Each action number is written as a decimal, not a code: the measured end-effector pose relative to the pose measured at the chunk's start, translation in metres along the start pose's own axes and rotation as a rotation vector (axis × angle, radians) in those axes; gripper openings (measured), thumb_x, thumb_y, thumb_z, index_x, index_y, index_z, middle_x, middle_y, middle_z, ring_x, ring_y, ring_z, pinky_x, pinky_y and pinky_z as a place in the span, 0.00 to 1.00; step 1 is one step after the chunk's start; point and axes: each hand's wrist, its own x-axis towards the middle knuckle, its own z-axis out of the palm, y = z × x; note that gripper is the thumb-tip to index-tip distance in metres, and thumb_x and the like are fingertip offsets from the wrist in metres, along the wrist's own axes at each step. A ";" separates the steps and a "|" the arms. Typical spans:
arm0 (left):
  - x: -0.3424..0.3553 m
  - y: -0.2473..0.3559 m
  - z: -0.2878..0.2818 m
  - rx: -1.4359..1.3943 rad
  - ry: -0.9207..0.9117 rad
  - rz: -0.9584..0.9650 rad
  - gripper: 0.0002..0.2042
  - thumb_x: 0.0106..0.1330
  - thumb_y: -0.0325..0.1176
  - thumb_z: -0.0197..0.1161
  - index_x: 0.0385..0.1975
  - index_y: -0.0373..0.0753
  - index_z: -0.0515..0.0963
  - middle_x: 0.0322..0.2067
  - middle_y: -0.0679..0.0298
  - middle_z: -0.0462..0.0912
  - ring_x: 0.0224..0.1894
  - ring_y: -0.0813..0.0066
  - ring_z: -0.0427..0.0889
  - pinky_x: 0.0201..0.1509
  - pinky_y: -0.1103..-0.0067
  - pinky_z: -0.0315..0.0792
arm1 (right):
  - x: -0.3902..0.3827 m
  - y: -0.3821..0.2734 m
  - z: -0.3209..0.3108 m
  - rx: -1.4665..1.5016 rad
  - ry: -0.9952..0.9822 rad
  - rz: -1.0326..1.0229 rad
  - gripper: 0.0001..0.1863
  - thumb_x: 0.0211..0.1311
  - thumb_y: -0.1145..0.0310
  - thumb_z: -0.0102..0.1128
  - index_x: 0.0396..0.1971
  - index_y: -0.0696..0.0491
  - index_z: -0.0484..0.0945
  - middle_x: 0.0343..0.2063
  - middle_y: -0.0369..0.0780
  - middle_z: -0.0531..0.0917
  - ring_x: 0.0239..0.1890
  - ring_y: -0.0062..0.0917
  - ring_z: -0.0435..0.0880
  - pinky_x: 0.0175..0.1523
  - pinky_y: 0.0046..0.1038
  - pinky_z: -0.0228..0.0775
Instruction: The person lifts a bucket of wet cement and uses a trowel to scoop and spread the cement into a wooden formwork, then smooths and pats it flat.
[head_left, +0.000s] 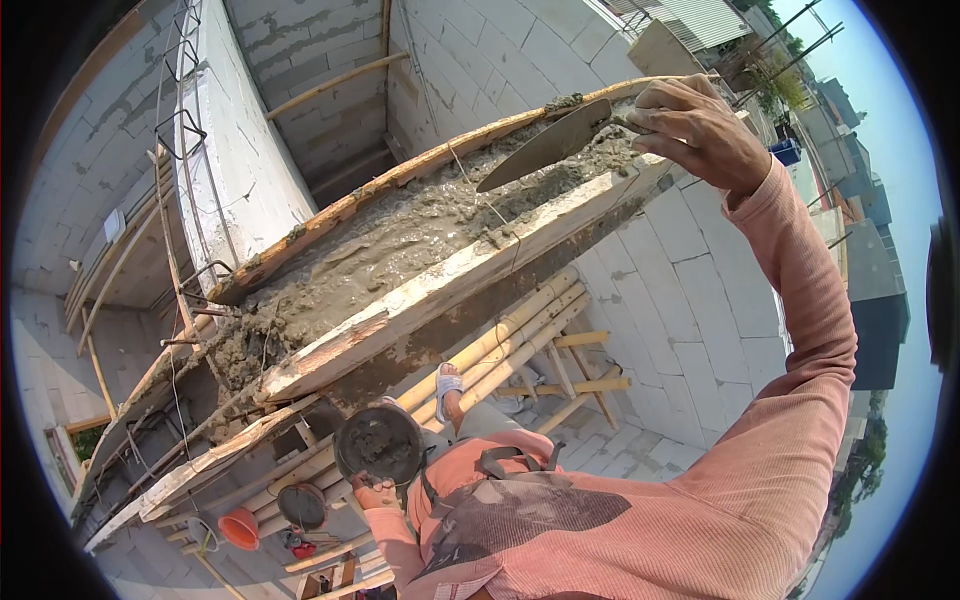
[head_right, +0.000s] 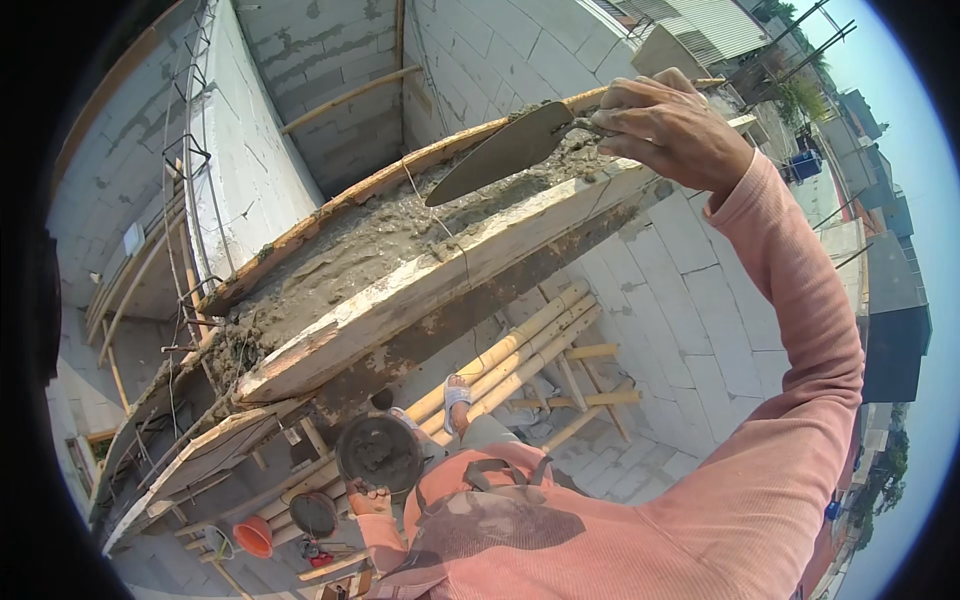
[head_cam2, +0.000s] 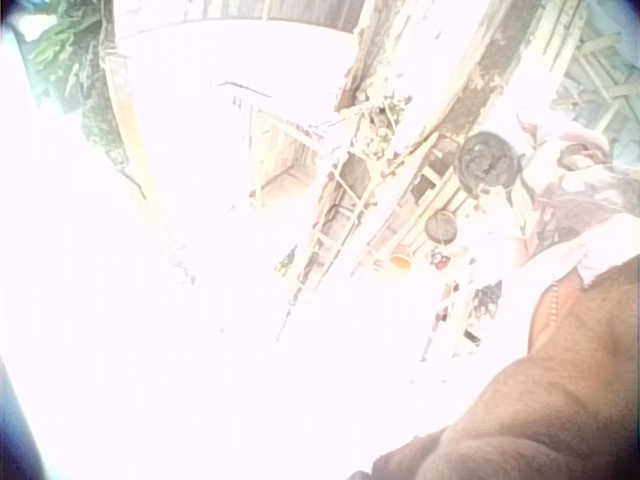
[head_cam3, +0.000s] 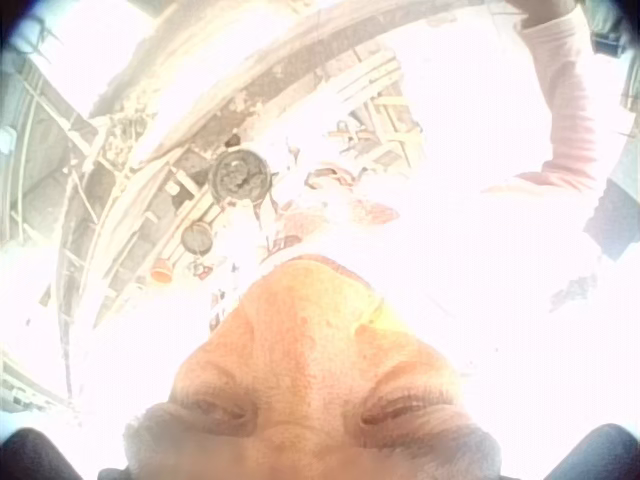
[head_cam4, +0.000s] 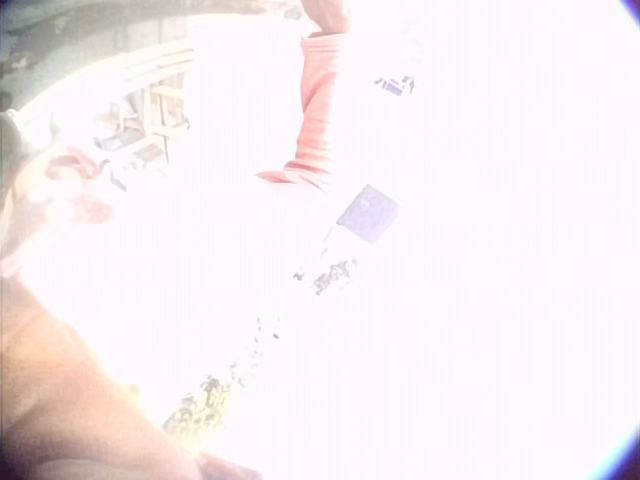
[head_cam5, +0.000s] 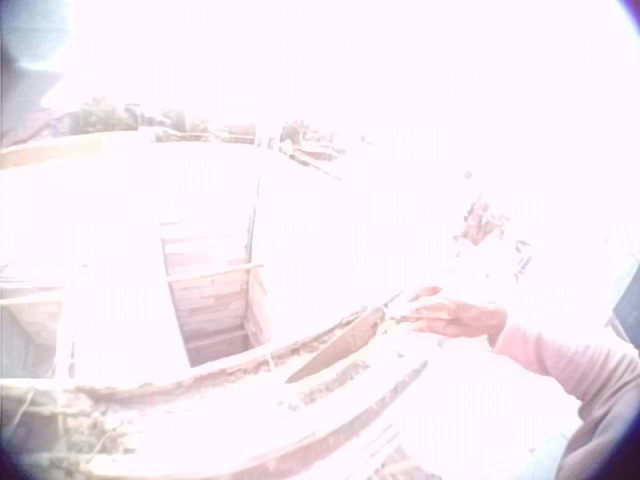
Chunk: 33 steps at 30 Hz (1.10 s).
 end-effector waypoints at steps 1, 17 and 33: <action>-0.001 0.001 0.002 0.009 -0.003 0.005 0.08 0.60 0.41 0.58 0.23 0.49 0.69 0.12 0.74 0.59 0.11 0.81 0.61 0.18 0.78 0.61 | 0.000 0.002 0.000 0.002 0.004 0.010 0.14 0.60 0.59 0.59 0.41 0.50 0.81 0.39 0.34 0.78 0.46 0.23 0.74 0.53 0.30 0.56; -0.024 0.004 0.027 0.063 -0.004 0.092 0.08 0.59 0.42 0.58 0.25 0.48 0.70 0.10 0.73 0.57 0.11 0.80 0.59 0.19 0.78 0.60 | 0.005 -0.022 -0.005 -0.093 0.060 0.081 0.15 0.53 0.58 0.64 0.39 0.49 0.83 0.41 0.33 0.80 0.44 0.26 0.76 0.52 0.30 0.65; 0.001 0.034 0.012 0.086 -0.046 -0.058 0.11 0.55 0.40 0.60 0.18 0.49 0.65 0.08 0.71 0.55 0.11 0.74 0.57 0.19 0.75 0.60 | 0.107 -0.152 -0.142 -0.565 -0.038 -0.093 0.07 0.44 0.69 0.69 0.25 0.54 0.82 0.31 0.33 0.80 0.31 0.21 0.81 0.36 0.21 0.78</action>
